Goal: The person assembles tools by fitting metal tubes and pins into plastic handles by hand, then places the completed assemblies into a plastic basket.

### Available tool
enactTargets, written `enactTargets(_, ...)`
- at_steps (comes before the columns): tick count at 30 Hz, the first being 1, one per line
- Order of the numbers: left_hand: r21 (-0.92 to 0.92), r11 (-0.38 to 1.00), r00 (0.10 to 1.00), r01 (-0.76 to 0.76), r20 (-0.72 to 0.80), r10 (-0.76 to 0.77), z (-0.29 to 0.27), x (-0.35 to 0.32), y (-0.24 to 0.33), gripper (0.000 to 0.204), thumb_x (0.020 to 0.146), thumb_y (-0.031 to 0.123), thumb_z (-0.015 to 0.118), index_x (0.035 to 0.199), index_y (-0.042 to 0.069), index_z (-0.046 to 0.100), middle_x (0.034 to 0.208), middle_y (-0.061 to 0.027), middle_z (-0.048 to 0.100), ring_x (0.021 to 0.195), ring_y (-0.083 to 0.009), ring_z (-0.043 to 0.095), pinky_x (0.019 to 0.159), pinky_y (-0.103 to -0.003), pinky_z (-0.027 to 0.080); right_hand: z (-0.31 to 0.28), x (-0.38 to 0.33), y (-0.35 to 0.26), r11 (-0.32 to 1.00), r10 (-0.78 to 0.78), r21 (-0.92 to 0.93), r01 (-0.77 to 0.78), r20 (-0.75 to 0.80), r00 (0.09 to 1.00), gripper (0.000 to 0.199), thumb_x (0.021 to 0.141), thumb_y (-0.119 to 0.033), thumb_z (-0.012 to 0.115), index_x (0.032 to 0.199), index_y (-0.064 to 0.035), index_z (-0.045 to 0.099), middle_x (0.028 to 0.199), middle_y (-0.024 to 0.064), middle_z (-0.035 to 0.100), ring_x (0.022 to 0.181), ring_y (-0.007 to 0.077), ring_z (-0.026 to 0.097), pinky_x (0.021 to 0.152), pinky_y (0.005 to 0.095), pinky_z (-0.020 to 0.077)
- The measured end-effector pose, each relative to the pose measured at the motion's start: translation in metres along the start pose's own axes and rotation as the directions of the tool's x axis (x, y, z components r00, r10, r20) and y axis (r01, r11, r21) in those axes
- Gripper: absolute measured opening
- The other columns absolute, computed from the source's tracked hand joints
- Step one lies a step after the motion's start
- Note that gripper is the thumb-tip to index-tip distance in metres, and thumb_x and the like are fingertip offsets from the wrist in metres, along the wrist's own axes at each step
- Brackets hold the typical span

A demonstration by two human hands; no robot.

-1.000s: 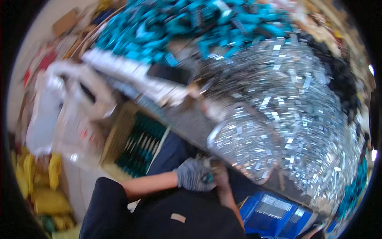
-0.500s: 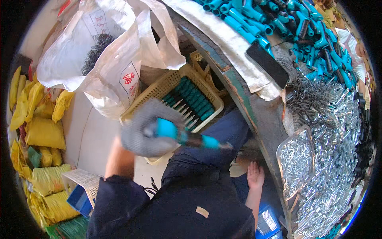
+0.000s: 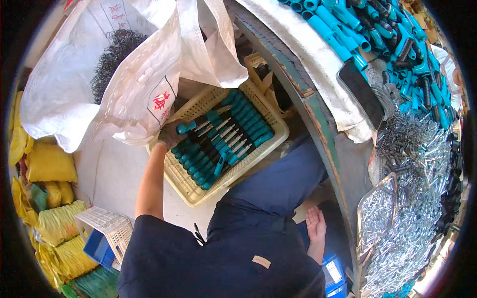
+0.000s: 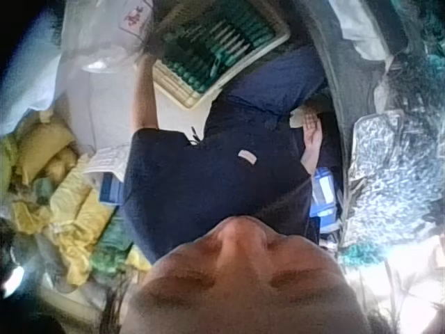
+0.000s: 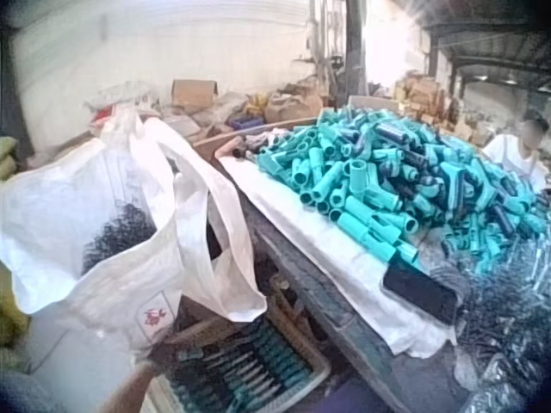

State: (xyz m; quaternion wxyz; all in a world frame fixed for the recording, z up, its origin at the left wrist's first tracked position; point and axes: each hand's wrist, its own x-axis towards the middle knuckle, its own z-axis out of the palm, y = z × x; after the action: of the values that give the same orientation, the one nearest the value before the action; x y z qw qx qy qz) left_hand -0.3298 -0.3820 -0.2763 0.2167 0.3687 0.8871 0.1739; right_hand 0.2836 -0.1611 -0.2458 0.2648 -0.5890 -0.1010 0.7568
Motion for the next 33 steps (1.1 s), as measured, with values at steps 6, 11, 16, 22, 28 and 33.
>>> enactTargets(6,-0.158,0.966,0.965,0.205,0.196,-0.172,0.153,-0.008,-0.125,0.040,0.072,0.034,0.065,0.103,0.010,0.063,0.094,-0.0142,0.065,0.090,-0.0284,0.059,0.078,-0.039,0.046,-0.007,-0.003,-0.007,0.994,-0.039,-0.106,0.025,-0.131,0.991,0.035,0.097,-0.025,0.047,0.122,-0.0020,0.049,0.116,0.0131,0.056,0.111,0.0243,0.055,0.098,0.0377,0.0447)
enactTargets(11,-0.449,0.752,0.863,0.482,0.094,-0.497,0.137,-0.007,-0.298,0.046,0.074,0.034,0.065,0.113,0.009,0.063,0.112,-0.0123,0.063,0.105,-0.0261,0.058,0.086,-0.036,0.046,0.027,0.011,0.019,0.994,0.074,-0.077,-0.073,0.006,0.997,0.034,0.097,-0.025,0.044,0.122,-0.0026,0.049,0.116,0.0125,0.058,0.110,0.0237,0.056,0.096,0.0375,0.0458)
enactTargets(16,-0.146,0.970,0.940,0.194,0.312,-0.141,0.252,0.004,-0.148,0.050,0.080,0.045,0.056,0.116,0.011,0.062,0.122,-0.0127,0.059,0.115,-0.0263,0.054,0.093,-0.037,0.044,0.011,-0.014,-0.019,0.974,-0.103,-0.218,0.059,-0.197,0.975,0.033,0.098,-0.025,0.043,0.122,-0.0026,0.049,0.112,0.0117,0.061,0.106,0.0232,0.059,0.093,0.0369,0.0484)
enactTargets(22,-0.697,0.426,0.704,0.577,0.159,-0.692,0.179,-0.031,-0.196,0.053,0.087,0.038,0.053,0.131,0.008,0.048,0.130,-0.0131,0.051,0.122,-0.0306,0.045,0.098,-0.039,0.038,0.042,0.005,0.014,0.983,0.012,-0.181,-0.023,-0.061,0.998,0.033,0.097,-0.020,0.044,0.123,0.0012,0.046,0.113,0.0160,0.059,0.104,0.0246,0.060,0.092,0.0367,0.0495)
enactTargets(28,0.079,0.897,0.828,0.436,0.355,-0.434,0.147,0.015,-0.078,0.061,0.087,0.033,0.055,0.137,0.003,0.039,0.133,-0.0175,0.047,0.123,-0.0338,0.044,0.099,-0.041,0.037,0.042,-0.014,-0.011,0.975,-0.105,-0.205,0.088,-0.076,0.992,0.031,0.095,-0.022,0.049,0.117,-0.0010,0.052,0.103,0.0126,0.063,0.093,0.0231,0.062,0.085,0.0369,0.0515)
enactTargets(33,-0.156,0.988,0.965,-0.007,0.257,0.047,0.164,0.178,0.178,0.059,0.086,0.033,0.057,0.134,0.002,0.041,0.131,-0.0175,0.048,0.121,-0.0335,0.045,0.099,-0.040,0.037,0.018,0.013,0.014,0.988,-0.049,-0.141,0.065,0.115,0.992,0.034,0.095,-0.022,0.046,0.119,0.0013,0.053,0.113,0.0177,0.061,0.102,0.0257,0.061,0.091,0.0383,0.0487)
